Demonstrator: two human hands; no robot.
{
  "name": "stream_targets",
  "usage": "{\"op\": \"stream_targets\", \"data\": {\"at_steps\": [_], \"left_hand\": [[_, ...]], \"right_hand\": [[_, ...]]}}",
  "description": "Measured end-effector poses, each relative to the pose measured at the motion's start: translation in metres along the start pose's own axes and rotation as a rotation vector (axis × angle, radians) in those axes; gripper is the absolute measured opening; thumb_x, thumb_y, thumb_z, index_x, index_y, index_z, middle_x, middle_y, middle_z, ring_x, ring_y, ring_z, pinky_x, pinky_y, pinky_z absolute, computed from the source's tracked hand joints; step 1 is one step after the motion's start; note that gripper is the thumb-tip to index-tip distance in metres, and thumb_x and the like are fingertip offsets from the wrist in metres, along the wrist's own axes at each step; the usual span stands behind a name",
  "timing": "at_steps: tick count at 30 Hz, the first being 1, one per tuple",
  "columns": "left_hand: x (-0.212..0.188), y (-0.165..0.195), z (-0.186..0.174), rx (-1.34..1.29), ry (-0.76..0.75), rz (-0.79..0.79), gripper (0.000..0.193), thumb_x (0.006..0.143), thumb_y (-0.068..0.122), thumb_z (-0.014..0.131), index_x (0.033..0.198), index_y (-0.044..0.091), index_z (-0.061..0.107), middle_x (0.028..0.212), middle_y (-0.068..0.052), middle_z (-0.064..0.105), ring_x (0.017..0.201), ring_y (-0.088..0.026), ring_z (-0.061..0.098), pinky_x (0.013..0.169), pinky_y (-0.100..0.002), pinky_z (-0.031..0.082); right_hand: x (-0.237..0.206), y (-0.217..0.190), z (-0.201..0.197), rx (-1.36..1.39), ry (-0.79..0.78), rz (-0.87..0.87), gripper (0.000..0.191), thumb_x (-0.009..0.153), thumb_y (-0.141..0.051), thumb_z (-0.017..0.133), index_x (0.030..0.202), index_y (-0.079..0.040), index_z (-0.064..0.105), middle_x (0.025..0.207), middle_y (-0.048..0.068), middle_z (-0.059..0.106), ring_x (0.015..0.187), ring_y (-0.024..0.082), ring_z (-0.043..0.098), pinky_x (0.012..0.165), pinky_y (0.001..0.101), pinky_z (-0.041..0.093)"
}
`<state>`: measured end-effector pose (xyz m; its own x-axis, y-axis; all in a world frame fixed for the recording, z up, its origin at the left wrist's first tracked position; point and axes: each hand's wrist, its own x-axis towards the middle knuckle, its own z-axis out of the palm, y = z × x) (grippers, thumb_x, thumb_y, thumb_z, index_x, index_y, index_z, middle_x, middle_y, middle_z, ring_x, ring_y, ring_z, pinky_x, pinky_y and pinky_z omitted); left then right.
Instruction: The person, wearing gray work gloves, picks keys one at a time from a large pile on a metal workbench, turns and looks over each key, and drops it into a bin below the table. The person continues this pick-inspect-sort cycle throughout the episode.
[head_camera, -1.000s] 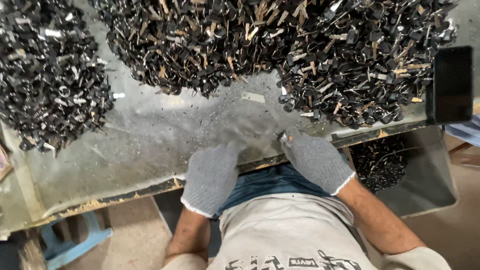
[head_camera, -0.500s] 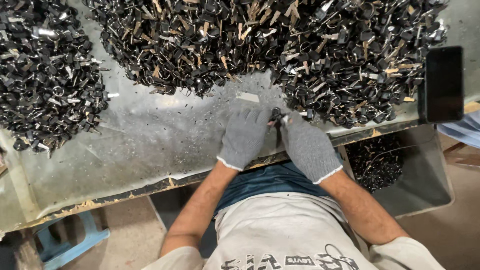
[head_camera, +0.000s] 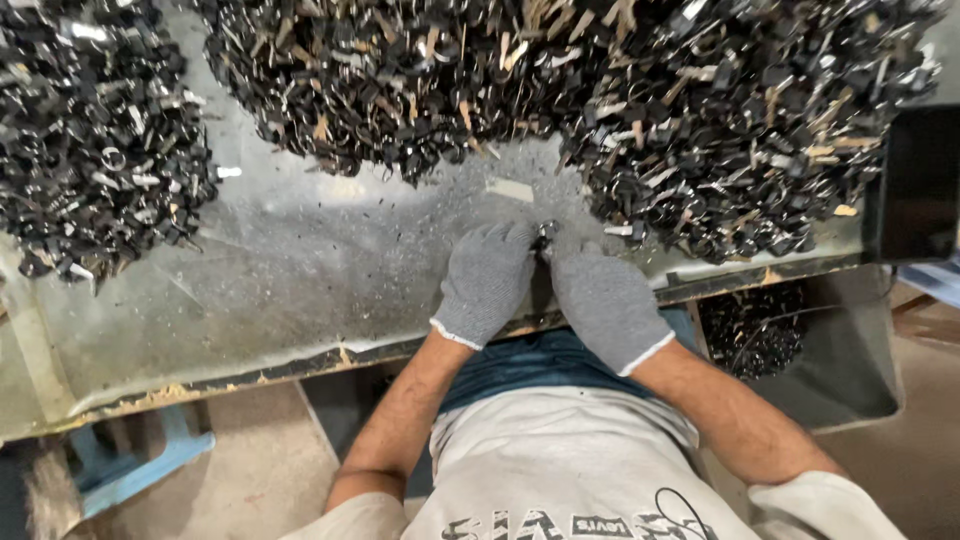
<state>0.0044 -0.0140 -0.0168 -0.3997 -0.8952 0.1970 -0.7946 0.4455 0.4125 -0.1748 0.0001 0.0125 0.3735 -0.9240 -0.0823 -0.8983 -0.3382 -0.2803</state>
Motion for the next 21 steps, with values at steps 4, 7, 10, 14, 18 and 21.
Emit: {"op": "stream_targets", "data": {"at_steps": [4, 7, 10, 14, 18, 21], "left_hand": [[-0.005, 0.002, 0.004, 0.095, 0.002, 0.123, 0.024, 0.085, 0.012, 0.064, 0.107, 0.004, 0.062, 0.090, -0.015, 0.065, 0.086, -0.036, 0.065, 0.078, -0.049, 0.052], [-0.003, 0.005, 0.002, 0.070, -0.005, 0.062, 0.019, 0.088, 0.012, 0.065, 0.106, 0.006, 0.063, 0.089, -0.014, 0.065, 0.086, -0.036, 0.065, 0.077, -0.049, 0.051], [-0.002, 0.005, -0.001, -0.050, 0.030, -0.047, 0.022, 0.086, 0.018, 0.070, 0.105, 0.008, 0.065, 0.090, -0.012, 0.068, 0.084, -0.035, 0.067, 0.075, -0.049, 0.052], [-0.007, 0.003, 0.000, -0.071, 0.090, -0.068, 0.028, 0.082, 0.021, 0.075, 0.106, 0.009, 0.065, 0.091, -0.012, 0.069, 0.086, -0.035, 0.067, 0.077, -0.048, 0.052], [-0.012, 0.001, 0.004, 0.010, 0.018, 0.009, 0.026, 0.086, 0.015, 0.073, 0.110, 0.007, 0.064, 0.097, -0.013, 0.068, 0.094, -0.035, 0.066, 0.085, -0.048, 0.052], [-0.011, 0.001, 0.003, 0.020, 0.011, 0.048, 0.028, 0.088, 0.014, 0.072, 0.113, 0.007, 0.064, 0.098, -0.013, 0.067, 0.095, -0.034, 0.066, 0.086, -0.047, 0.052]], "right_hand": [[-0.006, -0.010, 0.011, -0.064, -0.139, 0.084, 0.030, 0.095, -0.011, 0.055, 0.122, 0.001, 0.059, 0.078, 0.018, 0.069, 0.063, 0.032, 0.074, 0.049, 0.0409, 0.060], [-0.002, -0.003, 0.002, -0.033, -0.115, -0.009, 0.027, 0.093, -0.011, 0.054, 0.119, -0.003, 0.059, 0.079, 0.017, 0.069, 0.066, 0.032, 0.074, 0.054, 0.0417, 0.060], [0.003, 0.008, -0.020, 0.112, -0.243, -0.014, 0.028, 0.103, -0.017, 0.050, 0.124, 0.001, 0.054, 0.077, 0.018, 0.070, 0.066, 0.031, 0.074, 0.056, 0.0415, 0.060], [0.007, 0.008, -0.035, 0.440, -0.341, 0.132, 0.061, 0.096, -0.022, 0.052, 0.153, -0.003, 0.039, 0.074, 0.020, 0.072, 0.061, 0.032, 0.073, 0.054, 0.0419, 0.060], [0.006, -0.005, -0.024, -0.106, -0.296, 0.073, 0.057, 0.102, -0.016, 0.050, 0.151, 0.009, 0.037, 0.109, 0.029, 0.064, 0.063, 0.029, 0.074, 0.048, 0.0388, 0.061], [0.010, -0.003, -0.019, -0.079, -0.289, 0.011, 0.037, 0.104, -0.019, 0.051, 0.134, 0.002, 0.051, 0.079, 0.016, 0.073, 0.065, 0.028, 0.074, 0.052, 0.0384, 0.059]]}}
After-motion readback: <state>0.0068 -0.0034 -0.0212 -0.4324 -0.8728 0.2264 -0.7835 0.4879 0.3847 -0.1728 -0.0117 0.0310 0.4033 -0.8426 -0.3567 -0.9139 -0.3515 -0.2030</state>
